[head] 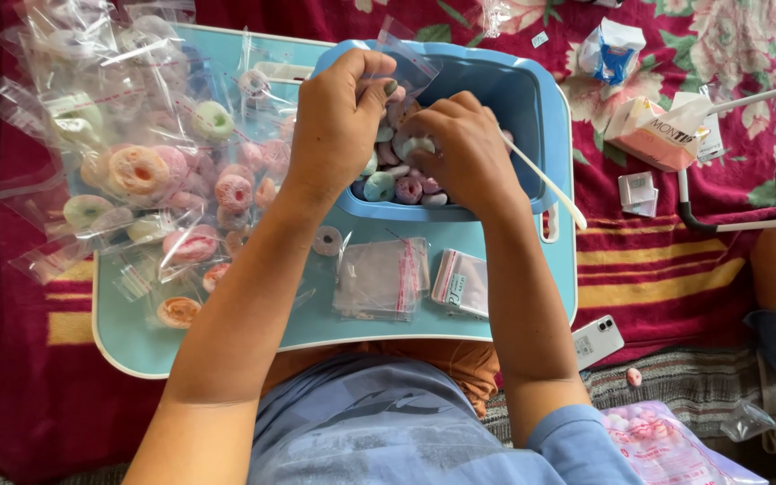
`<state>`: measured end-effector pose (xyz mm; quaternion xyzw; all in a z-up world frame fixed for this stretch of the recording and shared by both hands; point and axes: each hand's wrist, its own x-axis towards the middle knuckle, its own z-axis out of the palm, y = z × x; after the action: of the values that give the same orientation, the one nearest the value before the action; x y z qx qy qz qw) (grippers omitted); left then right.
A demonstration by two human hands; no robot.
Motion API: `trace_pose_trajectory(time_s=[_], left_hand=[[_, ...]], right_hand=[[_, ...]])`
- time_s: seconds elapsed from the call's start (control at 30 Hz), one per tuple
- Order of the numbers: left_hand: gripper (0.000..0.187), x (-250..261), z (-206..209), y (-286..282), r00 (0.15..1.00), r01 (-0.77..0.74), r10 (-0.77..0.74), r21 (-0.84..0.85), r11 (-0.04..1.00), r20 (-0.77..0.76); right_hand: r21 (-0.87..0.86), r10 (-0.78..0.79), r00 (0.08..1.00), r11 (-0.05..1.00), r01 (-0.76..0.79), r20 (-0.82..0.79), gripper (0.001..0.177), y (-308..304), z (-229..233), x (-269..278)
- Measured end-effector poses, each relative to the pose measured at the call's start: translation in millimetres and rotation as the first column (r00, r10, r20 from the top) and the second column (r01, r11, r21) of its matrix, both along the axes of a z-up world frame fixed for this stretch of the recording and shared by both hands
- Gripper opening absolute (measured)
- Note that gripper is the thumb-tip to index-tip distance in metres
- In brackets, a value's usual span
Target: Manually packing small donut-shaped items into individual clear plastic bags from a storage bin.
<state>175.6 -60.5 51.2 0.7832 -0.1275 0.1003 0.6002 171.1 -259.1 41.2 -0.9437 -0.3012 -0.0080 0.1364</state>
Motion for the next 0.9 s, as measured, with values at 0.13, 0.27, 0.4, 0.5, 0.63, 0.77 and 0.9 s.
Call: trace_pose_trajectory(time_s=[0.13,0.27,0.4,0.5,0.63,0.77,0.9], left_hand=[[0.017,2.8,-2.1,-2.9,0.999,-0.051,0.050,0.089,0.995,0.018],[0.018,22.4,-9.0,-12.7,0.998,0.060,-0.062,0.171,0.983,0.006],[0.005,50.4,2.0,-10.9,0.978,0.152,-0.171,0.150,0.977,0.122],[0.008,54.5,-2.5,-6.6,0.951,0.197,-0.222,0.131,0.972,0.214],[0.009,49.6,-1.1,-1.7,0.938,0.282,-0.291,0.069,0.957,0.191],[0.015,49.3,-4.9,0.9,0.910,0.358,-0.345,-0.016,0.933,0.228],[0.017,58.7,-13.3,3.7,0.891,0.378,-0.369,0.015,0.926,0.265]], right_hand=[[0.623,-0.090,0.992,0.782,0.018,0.085,0.025,-4.7,16.7,-2.1],[0.902,-0.112,0.994,0.426,0.064,-0.018,0.025,2.3,39.5,10.7],[0.813,-0.263,0.959,0.578,0.070,0.105,0.019,6.6,37.1,42.2],[0.825,-0.266,0.955,0.563,0.044,0.131,0.021,3.4,20.2,52.7],[0.764,-0.320,0.938,0.636,0.109,0.133,0.015,6.6,20.4,42.0],[0.736,-0.287,0.917,0.677,-0.009,0.276,0.016,6.0,20.2,40.2],[0.716,-0.279,0.905,0.697,-0.038,0.320,0.018,5.6,19.2,43.7]])
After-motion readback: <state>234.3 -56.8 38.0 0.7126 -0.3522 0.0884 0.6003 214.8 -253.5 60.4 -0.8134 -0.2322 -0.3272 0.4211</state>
